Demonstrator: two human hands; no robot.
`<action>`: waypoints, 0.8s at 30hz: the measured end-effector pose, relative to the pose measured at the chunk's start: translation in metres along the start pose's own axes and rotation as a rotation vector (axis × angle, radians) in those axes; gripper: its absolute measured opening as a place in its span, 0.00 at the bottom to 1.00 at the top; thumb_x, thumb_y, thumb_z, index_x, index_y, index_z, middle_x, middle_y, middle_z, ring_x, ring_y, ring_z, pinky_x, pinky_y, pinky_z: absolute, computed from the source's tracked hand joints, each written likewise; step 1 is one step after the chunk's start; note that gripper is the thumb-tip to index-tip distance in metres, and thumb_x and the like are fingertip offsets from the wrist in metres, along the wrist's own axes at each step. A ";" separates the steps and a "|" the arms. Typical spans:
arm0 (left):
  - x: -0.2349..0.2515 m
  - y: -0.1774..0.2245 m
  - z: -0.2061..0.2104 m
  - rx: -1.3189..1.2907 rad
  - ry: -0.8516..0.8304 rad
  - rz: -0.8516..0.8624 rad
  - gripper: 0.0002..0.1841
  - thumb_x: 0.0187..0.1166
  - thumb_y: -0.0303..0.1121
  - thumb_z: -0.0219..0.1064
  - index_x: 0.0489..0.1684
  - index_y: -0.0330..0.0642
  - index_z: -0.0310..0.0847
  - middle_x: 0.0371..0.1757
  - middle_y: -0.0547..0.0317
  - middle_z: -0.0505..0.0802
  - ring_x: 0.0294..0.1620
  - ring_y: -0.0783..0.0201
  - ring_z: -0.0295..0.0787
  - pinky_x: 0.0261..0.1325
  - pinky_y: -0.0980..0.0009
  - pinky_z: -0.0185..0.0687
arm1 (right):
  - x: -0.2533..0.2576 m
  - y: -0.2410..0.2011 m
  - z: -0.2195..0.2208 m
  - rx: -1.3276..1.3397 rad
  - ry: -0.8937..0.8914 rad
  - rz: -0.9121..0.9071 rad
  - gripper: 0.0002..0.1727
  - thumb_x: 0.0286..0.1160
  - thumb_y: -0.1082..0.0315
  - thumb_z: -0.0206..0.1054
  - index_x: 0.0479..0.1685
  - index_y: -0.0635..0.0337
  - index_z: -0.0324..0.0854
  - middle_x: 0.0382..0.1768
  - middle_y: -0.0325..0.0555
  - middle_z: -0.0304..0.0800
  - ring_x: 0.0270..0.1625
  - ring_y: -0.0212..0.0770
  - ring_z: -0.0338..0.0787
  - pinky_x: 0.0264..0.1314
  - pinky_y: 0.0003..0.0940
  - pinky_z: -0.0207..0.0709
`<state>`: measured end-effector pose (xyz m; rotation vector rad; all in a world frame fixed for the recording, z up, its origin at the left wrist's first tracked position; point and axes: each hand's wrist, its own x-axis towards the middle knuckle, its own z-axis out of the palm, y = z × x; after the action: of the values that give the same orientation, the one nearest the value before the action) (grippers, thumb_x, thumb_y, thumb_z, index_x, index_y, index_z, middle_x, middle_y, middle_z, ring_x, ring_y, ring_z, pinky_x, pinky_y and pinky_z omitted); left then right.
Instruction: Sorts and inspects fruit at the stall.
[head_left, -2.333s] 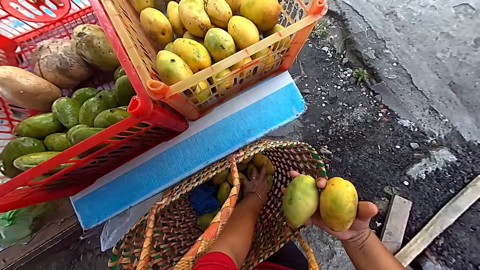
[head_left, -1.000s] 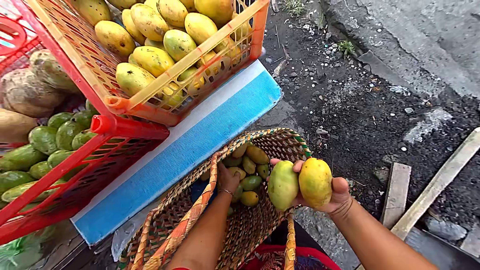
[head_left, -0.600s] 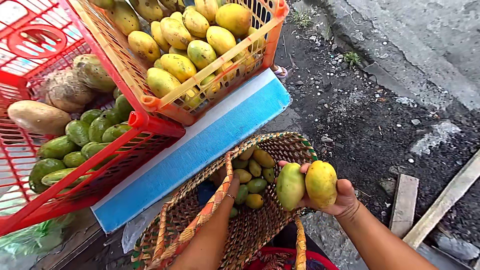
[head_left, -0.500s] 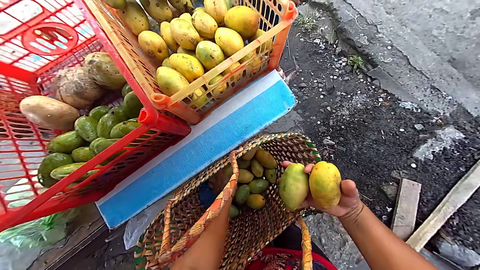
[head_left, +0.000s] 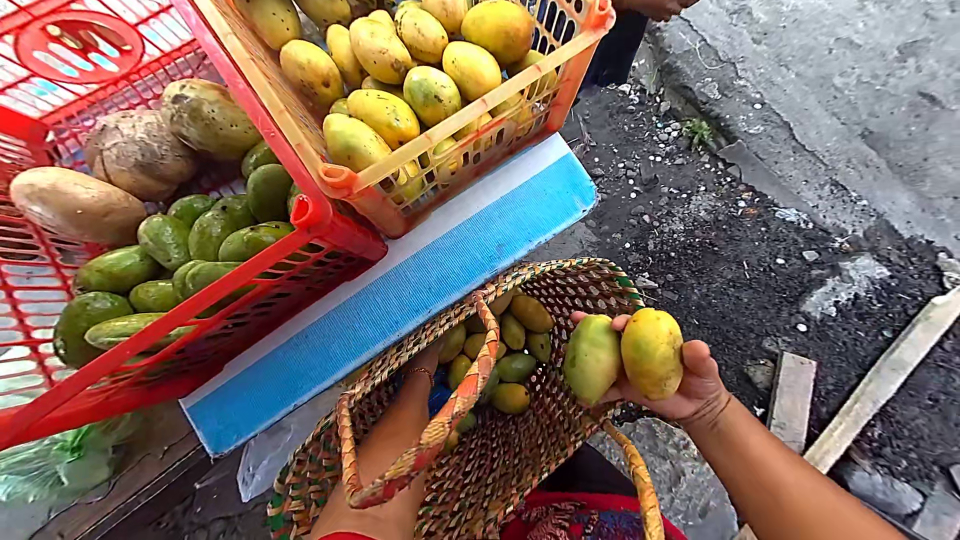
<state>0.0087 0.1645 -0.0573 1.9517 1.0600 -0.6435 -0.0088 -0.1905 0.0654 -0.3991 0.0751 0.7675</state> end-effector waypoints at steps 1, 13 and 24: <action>0.000 -0.007 -0.003 -0.061 -0.004 -0.036 0.39 0.72 0.52 0.78 0.78 0.34 0.73 0.76 0.34 0.80 0.77 0.41 0.76 0.73 0.40 0.74 | 0.000 0.001 0.000 -0.004 0.004 -0.004 0.41 0.55 0.42 0.83 0.75 0.41 0.81 0.86 0.56 0.67 0.80 0.69 0.75 0.65 0.71 0.80; -0.030 -0.074 -0.038 0.500 -0.060 -0.148 0.52 0.62 0.44 0.85 0.85 0.29 0.57 0.76 0.34 0.81 0.77 0.43 0.79 0.79 0.49 0.73 | -0.003 0.005 0.004 -0.030 -0.008 -0.001 0.40 0.55 0.42 0.83 0.74 0.40 0.82 0.84 0.56 0.71 0.77 0.67 0.79 0.65 0.69 0.82; -0.087 -0.058 -0.085 0.089 -0.208 -0.106 0.39 0.60 0.38 0.83 0.76 0.37 0.74 0.70 0.35 0.84 0.73 0.41 0.80 0.73 0.42 0.76 | 0.000 0.001 0.009 -0.060 0.129 0.010 0.42 0.49 0.38 0.85 0.71 0.41 0.84 0.76 0.58 0.81 0.71 0.69 0.84 0.60 0.73 0.82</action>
<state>-0.0811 0.2159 0.0293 1.8654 1.0236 -0.9451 -0.0102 -0.1866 0.0737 -0.5056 0.1753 0.7550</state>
